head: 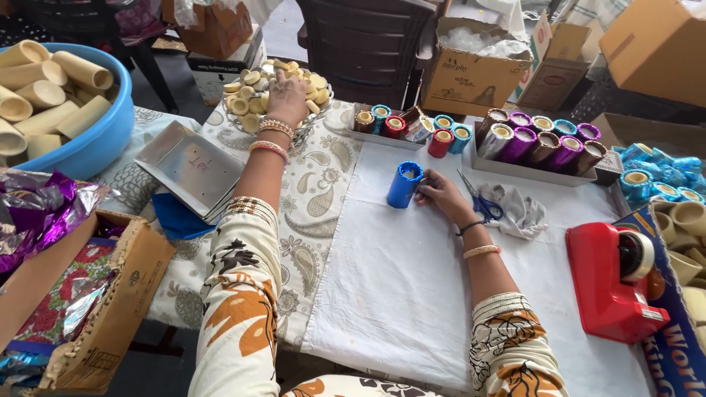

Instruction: The person wraps a cylindrical cardboard tube with a sheet of blue metallic foil, folding the edges and securing them with clear tape. They then place a smaller red foil-wrapped cylinder inside the blue one and continue to fold and tape the top edges to finish the assembly.

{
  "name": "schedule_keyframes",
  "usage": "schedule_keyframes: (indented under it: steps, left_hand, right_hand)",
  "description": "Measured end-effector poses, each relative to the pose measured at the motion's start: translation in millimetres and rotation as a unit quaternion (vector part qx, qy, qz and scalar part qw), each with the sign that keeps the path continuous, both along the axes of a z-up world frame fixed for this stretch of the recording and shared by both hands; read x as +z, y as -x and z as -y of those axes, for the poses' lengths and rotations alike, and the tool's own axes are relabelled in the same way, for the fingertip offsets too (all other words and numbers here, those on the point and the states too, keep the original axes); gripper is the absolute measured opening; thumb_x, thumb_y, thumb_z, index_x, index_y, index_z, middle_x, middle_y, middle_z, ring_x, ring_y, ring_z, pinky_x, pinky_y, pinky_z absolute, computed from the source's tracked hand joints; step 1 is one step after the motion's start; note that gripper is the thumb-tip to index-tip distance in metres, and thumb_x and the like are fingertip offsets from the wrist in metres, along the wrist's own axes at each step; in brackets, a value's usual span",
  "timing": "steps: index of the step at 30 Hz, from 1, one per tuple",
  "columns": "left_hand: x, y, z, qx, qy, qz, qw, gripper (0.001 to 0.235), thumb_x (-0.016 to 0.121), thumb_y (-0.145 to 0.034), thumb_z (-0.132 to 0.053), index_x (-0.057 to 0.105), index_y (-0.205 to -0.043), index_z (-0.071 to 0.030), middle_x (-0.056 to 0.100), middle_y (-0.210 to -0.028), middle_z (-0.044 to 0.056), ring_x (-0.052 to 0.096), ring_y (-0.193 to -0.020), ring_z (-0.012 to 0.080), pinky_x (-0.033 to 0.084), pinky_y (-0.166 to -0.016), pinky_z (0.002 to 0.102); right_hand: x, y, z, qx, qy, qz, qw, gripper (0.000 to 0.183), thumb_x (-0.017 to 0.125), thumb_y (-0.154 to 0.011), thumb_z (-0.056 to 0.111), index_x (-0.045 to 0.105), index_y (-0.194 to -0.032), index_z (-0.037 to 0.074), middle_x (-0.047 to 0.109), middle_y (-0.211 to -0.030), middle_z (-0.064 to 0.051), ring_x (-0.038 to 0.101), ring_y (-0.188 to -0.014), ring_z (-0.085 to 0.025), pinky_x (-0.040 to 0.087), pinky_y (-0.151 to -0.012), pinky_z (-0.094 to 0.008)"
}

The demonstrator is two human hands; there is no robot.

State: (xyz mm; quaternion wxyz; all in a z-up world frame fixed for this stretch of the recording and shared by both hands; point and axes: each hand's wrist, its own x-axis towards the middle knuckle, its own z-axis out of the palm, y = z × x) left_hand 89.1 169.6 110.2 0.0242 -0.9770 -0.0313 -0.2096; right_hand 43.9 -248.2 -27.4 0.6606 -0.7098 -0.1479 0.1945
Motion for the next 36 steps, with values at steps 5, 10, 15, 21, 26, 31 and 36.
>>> schedule_keyframes:
  steps: [5, 10, 15, 21, 26, 31, 36]
  left_hand:
    - [-26, -27, -28, -0.036, -0.086, 0.008, 0.996, 0.019, 0.072, -0.088, 0.0, 0.072, -0.106, -0.005, 0.073, -0.11, 0.014, 0.051, -0.133, 0.0415, 0.049, -0.106, 0.045]
    - [-27, -22, -32, -0.107, -0.099, 0.13, 0.981, 0.022, 0.077, -0.087, -0.006, 0.071, -0.108, 0.0, 0.075, -0.099, 0.017, 0.066, -0.112, 0.0366, 0.061, -0.091, 0.039]
    - [-22, -12, -29, -0.108, 0.063, 0.212, 0.969, 0.013, 0.073, -0.094, -0.002, 0.071, -0.106, -0.003, 0.074, -0.1, 0.017, 0.072, -0.09, 0.0264, 0.063, -0.077, 0.034]
    - [7, 15, -41, -0.138, 0.216, 0.17, 0.951, 0.019, 0.075, -0.083, 0.0, 0.069, -0.1, -0.003, 0.074, -0.09, 0.015, 0.073, -0.084, 0.0251, 0.061, -0.077, 0.037]
    - [7, 6, -74, -0.115, 0.284, 0.083, 0.948, 0.011, 0.076, -0.085, -0.005, 0.072, -0.095, -0.008, 0.074, -0.086, 0.014, 0.074, -0.082, 0.0256, 0.06, -0.077, 0.037]
    - [-2, -1, -107, -0.042, 0.199, 0.109, 0.973, 0.007, 0.071, -0.09, -0.005, 0.076, -0.093, -0.009, 0.075, -0.096, 0.018, 0.073, -0.092, 0.0313, 0.059, -0.084, 0.04]
    - [1, 6, -110, 0.068, 0.179, 0.011, 0.981, 0.007, 0.07, -0.091, -0.013, 0.076, -0.095, -0.01, 0.072, -0.106, 0.018, 0.069, -0.102, 0.034, 0.056, -0.089, 0.044]
  right_hand:
    - [3, 2, -2, 0.003, 0.018, 0.0, 1.0, 0.028, 0.055, -0.103, 0.008, 0.053, -0.129, -0.002, 0.063, -0.1, -0.01, 0.07, -0.086, -0.016, 0.062, -0.076, -0.028]
    - [33, 11, 10, 0.04, 0.091, 0.05, 0.994, 0.025, 0.057, -0.102, 0.011, 0.055, -0.125, 0.001, 0.069, -0.101, -0.009, 0.071, -0.087, -0.016, 0.063, -0.077, -0.03]
    - [42, -10, 65, -0.002, 0.242, 0.284, 0.928, 0.02, 0.066, -0.099, 0.018, 0.068, -0.118, 0.01, 0.073, -0.115, -0.005, 0.072, -0.104, -0.017, 0.062, -0.092, -0.033]
    - [96, 30, 116, -0.073, 0.633, 0.168, 0.752, 0.057, 0.091, -0.076, 0.042, 0.066, -0.125, 0.028, 0.049, -0.14, -0.01, 0.046, -0.131, -0.035, 0.043, -0.103, -0.052]
    - [61, 11, 154, -0.058, 0.533, 0.13, 0.834, 0.051, 0.085, -0.078, 0.032, 0.067, -0.126, 0.023, 0.064, -0.13, -0.012, 0.068, -0.111, -0.03, 0.059, -0.091, -0.042]
    - [48, 0, 156, -0.068, 0.529, 0.138, 0.834, 0.043, 0.083, -0.082, 0.026, 0.07, -0.123, 0.016, 0.074, -0.118, -0.012, 0.07, -0.106, -0.029, 0.059, -0.088, -0.042]
    - [23, -22, 173, -0.071, 0.509, 0.157, 0.843, 0.037, 0.076, -0.089, 0.027, 0.072, -0.123, 0.011, 0.076, -0.117, -0.012, 0.073, -0.104, -0.03, 0.06, -0.084, -0.042]
